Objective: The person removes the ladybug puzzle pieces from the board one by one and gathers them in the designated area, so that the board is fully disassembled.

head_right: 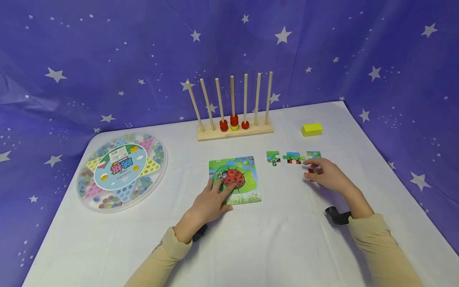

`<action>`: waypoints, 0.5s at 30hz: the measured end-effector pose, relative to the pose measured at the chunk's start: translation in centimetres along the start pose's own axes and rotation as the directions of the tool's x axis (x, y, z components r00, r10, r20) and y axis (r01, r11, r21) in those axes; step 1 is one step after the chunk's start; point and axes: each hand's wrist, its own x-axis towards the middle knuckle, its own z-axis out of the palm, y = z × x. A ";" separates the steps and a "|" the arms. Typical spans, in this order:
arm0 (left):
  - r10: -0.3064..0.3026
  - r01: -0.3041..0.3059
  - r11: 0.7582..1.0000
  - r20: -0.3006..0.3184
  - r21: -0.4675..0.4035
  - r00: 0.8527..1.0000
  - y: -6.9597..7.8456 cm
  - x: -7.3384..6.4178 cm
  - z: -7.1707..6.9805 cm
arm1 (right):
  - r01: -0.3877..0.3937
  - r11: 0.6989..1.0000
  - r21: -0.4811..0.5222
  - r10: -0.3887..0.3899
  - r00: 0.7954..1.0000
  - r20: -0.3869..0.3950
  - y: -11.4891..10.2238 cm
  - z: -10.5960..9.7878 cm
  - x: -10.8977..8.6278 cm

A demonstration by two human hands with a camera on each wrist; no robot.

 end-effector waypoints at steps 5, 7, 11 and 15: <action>0.004 -0.004 1.000 0.008 0.003 1.000 0.1 0.1 0.0 | 0.165 0.986 0.026 -0.166 0.986 0.035 -3.9 2.5 2.2; 0.002 -0.002 1.000 0.007 0.000 1.000 0.1 0.1 0.0 | 0.239 0.970 0.034 -0.241 0.969 0.056 -5.4 3.9 3.2; -0.003 0.003 1.000 0.001 0.005 1.000 0.0 0.1 0.1 | 0.338 0.940 0.037 -0.340 0.933 0.120 -8.3 6.7 5.2; 0.000 -0.001 1.000 0.006 0.011 1.000 -0.2 0.1 0.1 | 0.361 0.932 0.007 -0.354 0.910 0.215 -10.4 9.0 6.9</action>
